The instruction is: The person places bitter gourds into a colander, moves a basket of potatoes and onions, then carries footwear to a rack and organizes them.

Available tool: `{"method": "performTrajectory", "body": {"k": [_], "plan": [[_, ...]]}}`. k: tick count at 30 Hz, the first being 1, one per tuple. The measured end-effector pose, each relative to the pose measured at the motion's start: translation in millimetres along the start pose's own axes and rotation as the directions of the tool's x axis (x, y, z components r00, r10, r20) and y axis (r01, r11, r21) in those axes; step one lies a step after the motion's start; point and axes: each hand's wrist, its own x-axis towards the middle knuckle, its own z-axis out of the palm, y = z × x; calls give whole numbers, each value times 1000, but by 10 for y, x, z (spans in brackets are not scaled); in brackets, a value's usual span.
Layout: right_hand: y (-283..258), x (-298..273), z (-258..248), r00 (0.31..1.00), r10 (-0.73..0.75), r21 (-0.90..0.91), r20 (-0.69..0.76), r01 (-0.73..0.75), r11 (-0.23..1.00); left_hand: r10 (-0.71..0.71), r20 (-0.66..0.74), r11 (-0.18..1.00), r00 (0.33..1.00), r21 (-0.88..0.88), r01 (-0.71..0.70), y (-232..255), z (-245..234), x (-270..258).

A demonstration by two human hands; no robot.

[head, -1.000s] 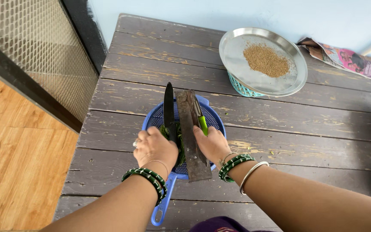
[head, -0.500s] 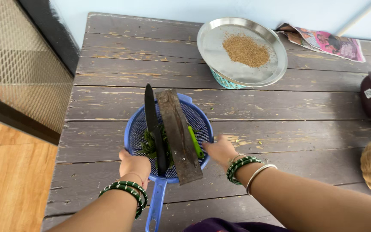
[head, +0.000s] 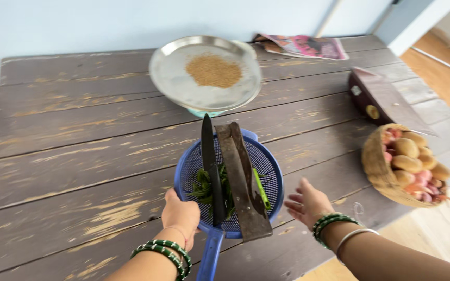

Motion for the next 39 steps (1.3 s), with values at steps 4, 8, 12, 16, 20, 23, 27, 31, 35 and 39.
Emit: {"method": "performTrajectory", "body": {"k": [4,8,12,16,20,23,27,31,35,39], "plan": [[-297,416,-1031,933,-8,218,-360,92,972,34,46,996,998,84,-38,161,785,-109],[-603,833,-1728,877,-222,96,-426,288,953,33,22,998,999,61,-34,317,1571,-148],[-1047,1225,-2186,823,-540,-8,-175,547,837,3,-66,988,998,-154,-13,375,2316,-143],[-1646,1366,-2513,694,-715,-190,-85,693,695,-53,-51,947,997,-319,34,406,2728,-39],[-2007,1556,-2816,675,-720,-107,-162,713,693,-201,-102,890,974,-435,139,429,2850,196],[-2057,1745,-3094,707,-658,-58,-258,669,741,-301,-446,943,843,-269,194,422,3120,460],[-1895,1907,-3618,493,-745,-634,-450,411,655,-256,-843,931,473,-83,357,651,3427,533],[-1841,2324,-4266,593,-604,-615,-533,218,758,932,-152,362,329,447,-818,510,4256,-140],[-1898,2716,-4718,837,-388,-719,-386,-10,695,453,441,689,775,379,-618,469,5000,-593],[-2025,2679,-4461,922,149,-279,-358,-258,925,-26,482,857,876,462,-229,378,5322,-744]]}}
